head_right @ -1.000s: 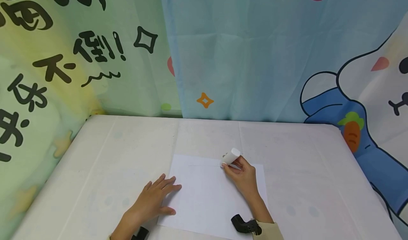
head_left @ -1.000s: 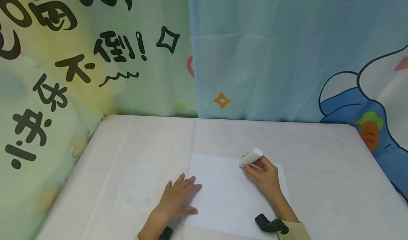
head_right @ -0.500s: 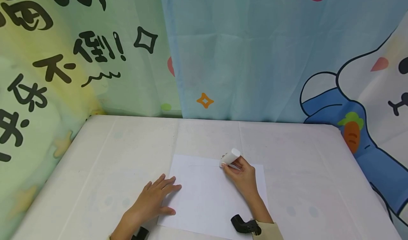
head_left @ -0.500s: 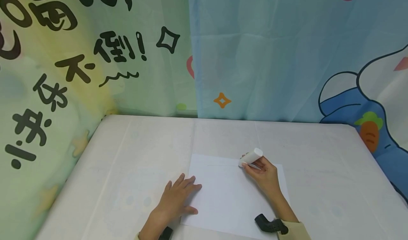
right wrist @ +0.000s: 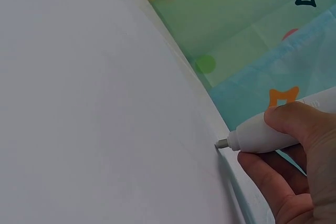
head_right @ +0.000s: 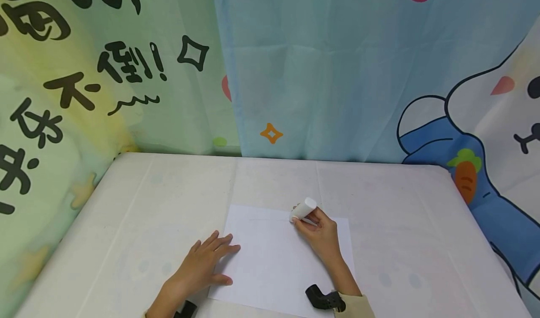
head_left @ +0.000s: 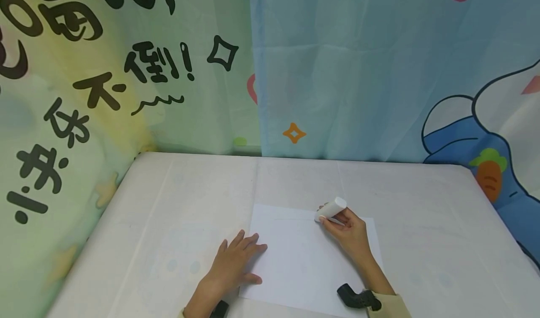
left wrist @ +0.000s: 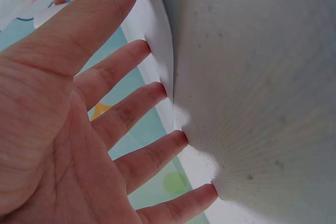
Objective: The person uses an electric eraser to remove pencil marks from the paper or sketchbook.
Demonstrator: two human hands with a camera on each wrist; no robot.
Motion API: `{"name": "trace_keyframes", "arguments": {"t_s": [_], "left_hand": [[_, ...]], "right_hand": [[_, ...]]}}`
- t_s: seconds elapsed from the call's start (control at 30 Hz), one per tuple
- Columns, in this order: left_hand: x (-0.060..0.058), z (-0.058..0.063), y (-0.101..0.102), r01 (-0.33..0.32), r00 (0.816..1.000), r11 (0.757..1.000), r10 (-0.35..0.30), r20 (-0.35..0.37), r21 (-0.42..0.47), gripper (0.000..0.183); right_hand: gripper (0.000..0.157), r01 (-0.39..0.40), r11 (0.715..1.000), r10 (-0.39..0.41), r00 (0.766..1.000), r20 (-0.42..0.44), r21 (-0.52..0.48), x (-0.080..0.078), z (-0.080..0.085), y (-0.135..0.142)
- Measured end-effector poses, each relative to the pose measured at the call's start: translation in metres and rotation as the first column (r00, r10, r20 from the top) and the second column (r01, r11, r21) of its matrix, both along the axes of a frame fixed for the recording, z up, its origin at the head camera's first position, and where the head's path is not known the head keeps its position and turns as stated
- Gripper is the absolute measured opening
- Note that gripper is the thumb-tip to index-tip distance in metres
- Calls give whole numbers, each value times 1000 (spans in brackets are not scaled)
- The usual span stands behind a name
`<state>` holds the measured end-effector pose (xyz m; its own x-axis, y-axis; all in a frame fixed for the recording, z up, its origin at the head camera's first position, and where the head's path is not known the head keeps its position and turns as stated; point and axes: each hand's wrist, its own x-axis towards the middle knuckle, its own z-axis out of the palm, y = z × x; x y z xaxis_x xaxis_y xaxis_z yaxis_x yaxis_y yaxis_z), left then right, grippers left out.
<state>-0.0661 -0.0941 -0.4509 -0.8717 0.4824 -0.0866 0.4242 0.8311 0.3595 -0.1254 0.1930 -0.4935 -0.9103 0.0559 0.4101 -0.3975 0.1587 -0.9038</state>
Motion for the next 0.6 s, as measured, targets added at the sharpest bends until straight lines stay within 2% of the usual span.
{"name": "trace_keyframes", "arguments": {"t_s": [0.6], "left_hand": [[0, 0, -1, 4, 1000, 1000, -4, 13, 31, 69]], "right_hand": [[38, 22, 999, -22, 1000, -4, 43, 0, 1, 1]]}}
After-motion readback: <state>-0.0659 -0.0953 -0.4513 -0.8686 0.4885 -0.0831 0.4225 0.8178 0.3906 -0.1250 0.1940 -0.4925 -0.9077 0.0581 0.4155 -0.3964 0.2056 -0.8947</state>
